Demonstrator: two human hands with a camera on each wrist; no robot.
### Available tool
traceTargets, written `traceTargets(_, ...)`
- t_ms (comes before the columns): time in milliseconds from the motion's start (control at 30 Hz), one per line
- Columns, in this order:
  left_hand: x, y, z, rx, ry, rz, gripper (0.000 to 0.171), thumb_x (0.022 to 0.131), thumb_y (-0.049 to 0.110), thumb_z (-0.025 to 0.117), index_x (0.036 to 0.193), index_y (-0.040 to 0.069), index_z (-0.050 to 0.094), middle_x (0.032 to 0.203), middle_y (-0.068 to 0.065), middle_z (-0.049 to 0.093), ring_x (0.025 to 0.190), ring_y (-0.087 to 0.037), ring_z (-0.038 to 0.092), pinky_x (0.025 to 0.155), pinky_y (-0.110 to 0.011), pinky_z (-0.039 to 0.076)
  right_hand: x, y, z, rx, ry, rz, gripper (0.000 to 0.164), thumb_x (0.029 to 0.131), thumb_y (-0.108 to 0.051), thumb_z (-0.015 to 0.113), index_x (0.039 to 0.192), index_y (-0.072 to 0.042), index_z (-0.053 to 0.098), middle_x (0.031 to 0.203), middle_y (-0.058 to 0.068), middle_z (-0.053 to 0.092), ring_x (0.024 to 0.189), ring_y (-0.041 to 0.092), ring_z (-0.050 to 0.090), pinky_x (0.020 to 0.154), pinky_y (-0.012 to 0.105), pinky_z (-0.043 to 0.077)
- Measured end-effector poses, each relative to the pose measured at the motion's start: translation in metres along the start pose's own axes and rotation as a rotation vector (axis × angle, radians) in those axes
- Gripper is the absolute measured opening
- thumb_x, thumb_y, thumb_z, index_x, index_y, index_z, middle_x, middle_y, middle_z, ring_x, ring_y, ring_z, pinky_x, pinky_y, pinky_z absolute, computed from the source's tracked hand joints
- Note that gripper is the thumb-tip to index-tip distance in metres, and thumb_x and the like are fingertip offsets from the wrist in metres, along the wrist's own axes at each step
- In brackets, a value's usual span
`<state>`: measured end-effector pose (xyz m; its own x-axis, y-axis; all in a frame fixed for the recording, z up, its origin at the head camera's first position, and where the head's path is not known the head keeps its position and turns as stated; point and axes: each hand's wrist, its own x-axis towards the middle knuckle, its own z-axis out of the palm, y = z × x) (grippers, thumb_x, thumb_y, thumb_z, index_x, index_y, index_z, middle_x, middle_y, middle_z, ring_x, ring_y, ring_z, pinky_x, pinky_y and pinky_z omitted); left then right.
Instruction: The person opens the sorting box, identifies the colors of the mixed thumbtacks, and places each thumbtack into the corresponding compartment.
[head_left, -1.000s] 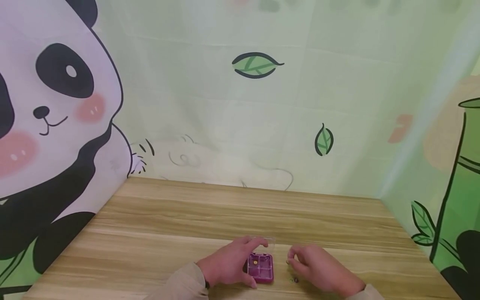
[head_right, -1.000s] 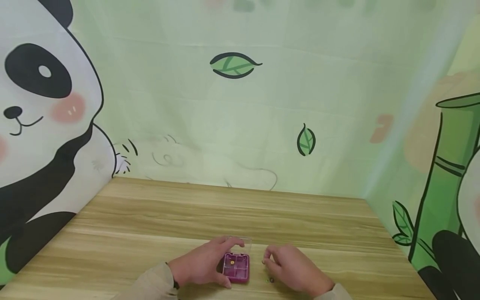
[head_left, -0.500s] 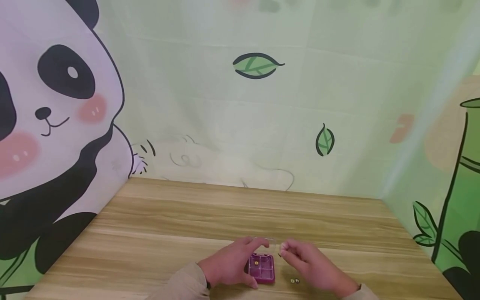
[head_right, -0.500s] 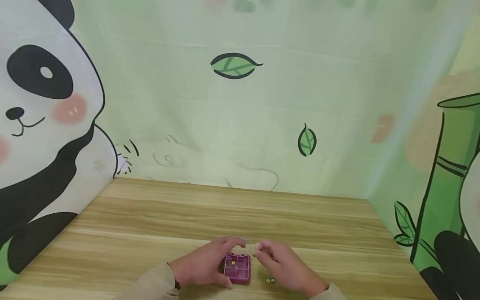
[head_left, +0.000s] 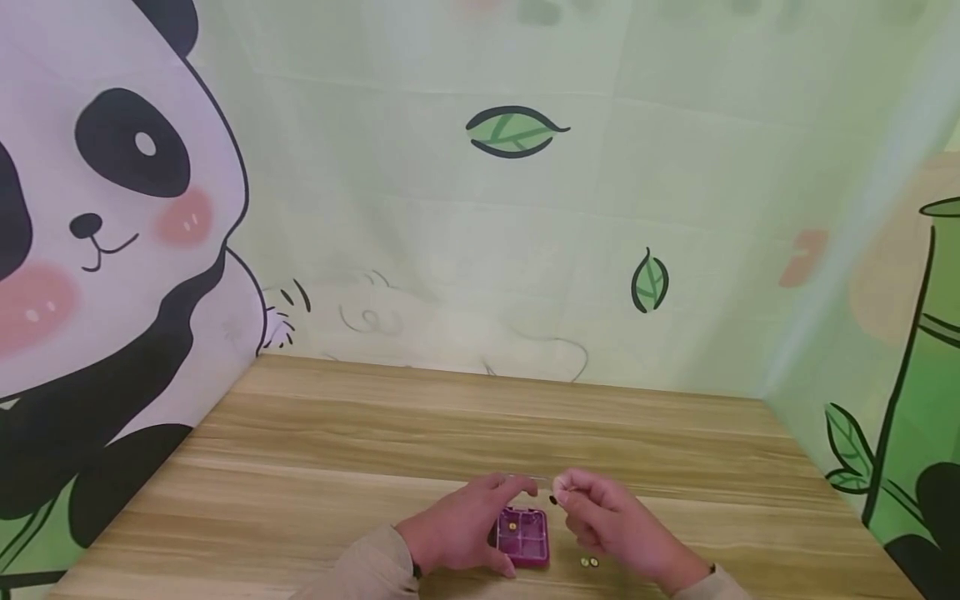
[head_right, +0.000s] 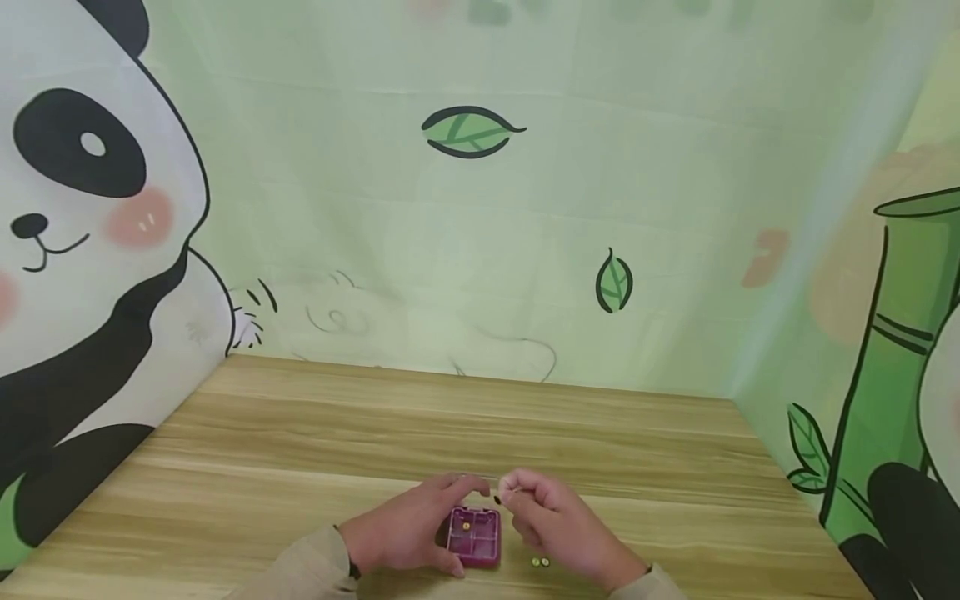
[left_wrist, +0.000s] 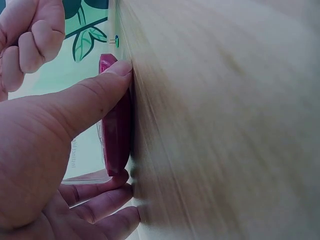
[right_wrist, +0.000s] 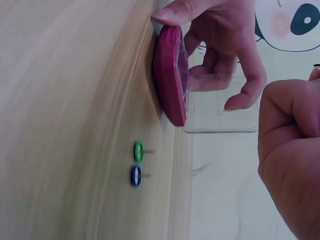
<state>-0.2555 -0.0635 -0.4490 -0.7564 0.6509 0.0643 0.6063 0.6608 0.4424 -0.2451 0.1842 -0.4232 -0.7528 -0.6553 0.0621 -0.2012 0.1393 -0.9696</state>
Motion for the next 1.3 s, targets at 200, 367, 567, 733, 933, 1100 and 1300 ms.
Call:
traceTargets(200, 0.0, -0.001, 0.001, -0.002, -0.001, 0.002, 0.092, 0.072, 0.041, 0.092, 0.147, 0.028, 0.041, 0.145, -0.006, 0.054, 0.131, -0.022, 0.055, 0.108, -0.039, 0.051, 0.004, 0.003, 0.003, 0.239, -0.1, -0.098, 0.017, 0.112, -0.014, 0.035, 0.104, -0.012, 0.049, 0.063, -0.008, 0.032, 0.05, 0.005, 0.03, 0.043, 0.019, 0.024)
traceTargets(367, 0.001, -0.002, 0.002, 0.009, 0.003, 0.001, 0.094, 0.072, 0.041, 0.092, 0.149, 0.028, 0.04, 0.144, -0.007, 0.055, 0.13, -0.022, 0.056, 0.107, -0.039, 0.051, 0.007, 0.001, 0.006, 0.411, -0.155, -0.11, 0.024, 0.113, -0.013, 0.03, 0.111, -0.018, 0.054, 0.065, -0.007, 0.03, 0.05, 0.007, 0.025, 0.043, 0.023, 0.018)
traceTargets(567, 0.002, -0.002, 0.002, 0.013, -0.001, -0.021, 0.093, 0.072, 0.042, 0.092, 0.149, 0.033, 0.039, 0.142, -0.007, 0.055, 0.127, -0.021, 0.056, 0.105, -0.039, 0.052, 0.01, -0.001, 0.011, 0.558, -0.198, -0.103, 0.028, 0.113, -0.015, 0.028, 0.114, -0.019, 0.055, 0.065, -0.007, 0.026, 0.052, 0.008, 0.022, 0.044, 0.021, 0.015)
traceTargets(733, 0.001, -0.002, 0.002, 0.02, 0.006, -0.015, 0.093, 0.071, 0.042, 0.093, 0.147, 0.033, 0.04, 0.141, -0.007, 0.056, 0.128, -0.022, 0.057, 0.105, -0.04, 0.052, 0.012, -0.003, 0.013, 0.658, -0.263, -0.141, 0.035, 0.113, -0.012, 0.022, 0.119, -0.019, 0.056, 0.067, -0.007, 0.024, 0.054, 0.008, 0.021, 0.045, 0.022, 0.012)
traceTargets(933, 0.001, -0.001, 0.001, 0.021, 0.02, 0.007, 0.095, 0.071, 0.04, 0.093, 0.149, 0.03, 0.04, 0.146, -0.007, 0.054, 0.133, -0.024, 0.054, 0.11, -0.04, 0.049, 0.014, -0.006, 0.017, 0.727, -0.318, -0.164, 0.036, 0.113, -0.011, 0.019, 0.12, -0.019, 0.054, 0.069, -0.007, 0.025, 0.056, 0.008, 0.021, 0.046, 0.021, 0.012)
traceTargets(1100, 0.002, -0.002, 0.001, 0.007, 0.023, 0.026, 0.095, 0.071, 0.038, 0.094, 0.149, 0.032, 0.04, 0.145, -0.006, 0.054, 0.133, -0.023, 0.053, 0.109, -0.041, 0.049, 0.017, -0.007, 0.021, 0.759, -0.356, -0.191, 0.037, 0.112, -0.011, 0.016, 0.12, -0.017, 0.052, 0.07, -0.006, 0.025, 0.057, 0.008, 0.021, 0.046, 0.022, 0.012)
traceTargets(1300, 0.003, -0.003, 0.002, 0.013, 0.027, 0.037, 0.097, 0.072, 0.038, 0.093, 0.151, 0.032, 0.038, 0.146, -0.007, 0.054, 0.133, -0.022, 0.054, 0.11, -0.041, 0.049, 0.02, -0.008, 0.024, 0.795, -0.411, -0.226, 0.04, 0.112, -0.012, 0.011, 0.12, -0.018, 0.05, 0.071, -0.006, 0.024, 0.056, 0.008, 0.021, 0.045, 0.022, 0.012)
